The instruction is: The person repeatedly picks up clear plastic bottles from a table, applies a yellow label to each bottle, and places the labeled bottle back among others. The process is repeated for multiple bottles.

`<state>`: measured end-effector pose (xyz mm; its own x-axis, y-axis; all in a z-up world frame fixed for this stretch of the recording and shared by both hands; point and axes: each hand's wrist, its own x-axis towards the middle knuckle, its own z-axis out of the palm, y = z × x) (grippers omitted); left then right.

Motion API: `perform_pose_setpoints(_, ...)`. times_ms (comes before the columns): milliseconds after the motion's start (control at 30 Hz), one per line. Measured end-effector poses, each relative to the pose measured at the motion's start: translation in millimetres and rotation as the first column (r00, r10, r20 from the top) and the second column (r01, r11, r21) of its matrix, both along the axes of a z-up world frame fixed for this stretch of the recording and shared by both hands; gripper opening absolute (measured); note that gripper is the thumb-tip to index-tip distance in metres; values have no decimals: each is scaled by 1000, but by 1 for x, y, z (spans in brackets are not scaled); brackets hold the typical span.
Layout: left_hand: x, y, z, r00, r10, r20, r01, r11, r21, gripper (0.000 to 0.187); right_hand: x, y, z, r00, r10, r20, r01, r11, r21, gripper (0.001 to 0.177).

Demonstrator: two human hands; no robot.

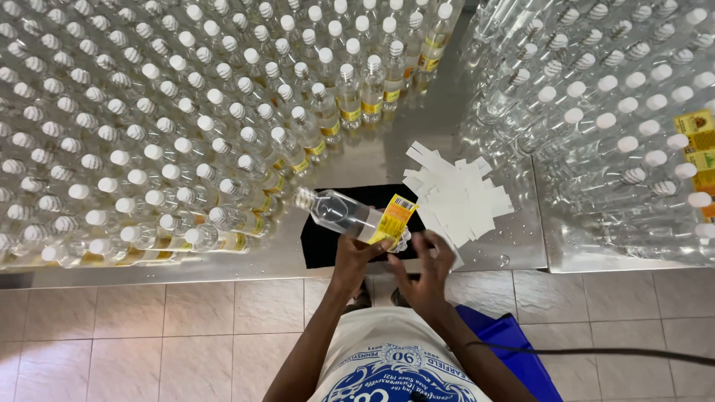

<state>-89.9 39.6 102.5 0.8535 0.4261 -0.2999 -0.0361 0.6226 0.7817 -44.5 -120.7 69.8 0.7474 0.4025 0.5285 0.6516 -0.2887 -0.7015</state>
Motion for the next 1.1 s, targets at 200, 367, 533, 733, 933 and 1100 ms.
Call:
perform_pose_setpoints(200,-31,8,4,997,-15,81,11,999,48,99,1,33,13,949,292,121,-274,950,-148,63)
perform_pose_setpoints(367,-59,24,1,997,27,70,-34,995,97,96,10,46,25,820,466,-333,-528,840,-127,76)
perform_pose_setpoints(533,-93,39,-10,955,216,-204,-189,971,143,75,14,69,24,466,626,-625,-781,624,42,84)
perform_pose_setpoints(733,-171,103,-120,654,690,-310,-544,713,442,75,14,59,-13,570,483,-665,-721,682,-122,65)
perform_pose_setpoints(933,-222,217,-194,568,812,-135,-517,480,708,81,21,33,-37,603,375,-704,-654,738,-168,62)
perform_pose_setpoints(1100,-197,233,-182,618,761,-197,-454,550,701,107,32,12,-26,632,276,-725,-571,798,-194,57)
